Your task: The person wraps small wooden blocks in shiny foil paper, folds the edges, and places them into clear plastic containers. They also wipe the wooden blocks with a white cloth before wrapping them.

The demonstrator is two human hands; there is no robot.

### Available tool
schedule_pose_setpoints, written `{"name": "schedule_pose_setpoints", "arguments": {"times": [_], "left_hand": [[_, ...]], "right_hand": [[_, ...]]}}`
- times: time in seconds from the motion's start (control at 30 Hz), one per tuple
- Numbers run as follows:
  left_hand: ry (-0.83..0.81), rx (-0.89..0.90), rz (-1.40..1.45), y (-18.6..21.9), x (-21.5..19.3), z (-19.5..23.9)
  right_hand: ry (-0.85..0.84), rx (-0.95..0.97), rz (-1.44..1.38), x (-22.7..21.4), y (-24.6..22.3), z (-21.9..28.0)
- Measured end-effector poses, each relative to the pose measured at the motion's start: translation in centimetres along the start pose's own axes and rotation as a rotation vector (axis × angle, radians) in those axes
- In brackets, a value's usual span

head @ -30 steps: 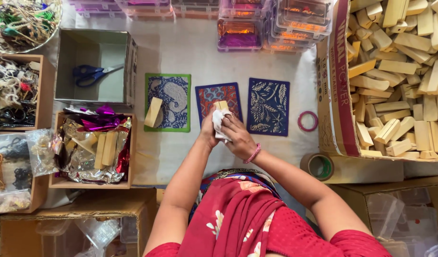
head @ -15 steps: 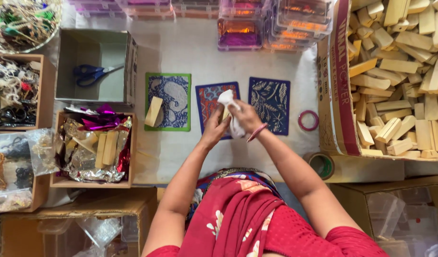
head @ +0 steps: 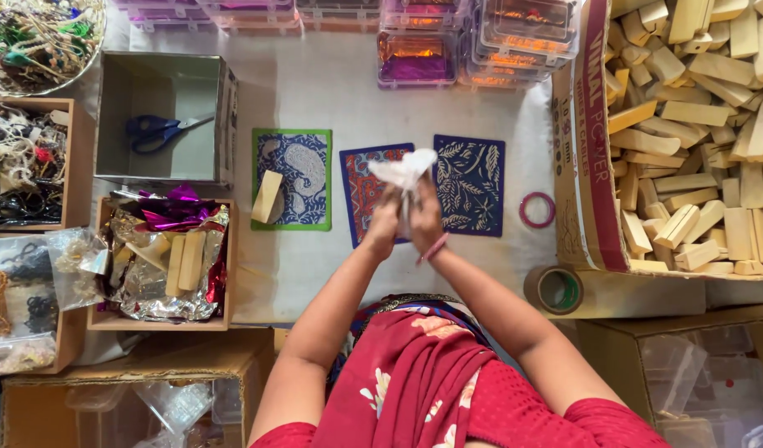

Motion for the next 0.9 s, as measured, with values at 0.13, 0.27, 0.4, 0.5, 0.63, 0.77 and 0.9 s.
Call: {"name": "schedule_pose_setpoints", "arguments": {"times": [0.13,0.27,0.4,0.5,0.63,0.77,0.9], "left_hand": [[-0.008,0.121,-0.200,2.5,2.6,0.6],[0.094,0.263,-0.098,6.6,2.1,0.8],[0.180,0.399,-0.186,6.2,-3.1,-0.8],[0.228,0.296,-0.250,8.3,-2.0,0.7],[0.073,0.129,-0.353,5.4,0.7,1.1],[0.029,-0.107,-0.136,3.1,2.0,1.4],[0.048,-0.190,0.008,-1.9,-2.2,0.2]], "right_hand": [[0.240,0.341,-0.393,-1.0,7.2,0.7],[0.127,0.458,-0.289,2.1,6.1,3.3],[0.093,0.471,-0.249,1.4,4.5,3.1],[0.165,0.463,-0.361,-2.0,5.3,1.1],[0.338,0.315,-0.600,-3.7,4.0,-0.9],[0.213,-0.022,0.052,-3.0,-3.2,-1.2],[-0.112,-0.237,0.476,0.5,-4.5,-0.6]]}}
Point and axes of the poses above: each hand's wrist, its own z-axis away from the middle knuckle, its own x-axis out of the palm, y = z × x, the point moved 10 cm from there along -z, towards the middle knuckle, and after that the axes turned 5 degrees about -y, right-handed, at the moved point
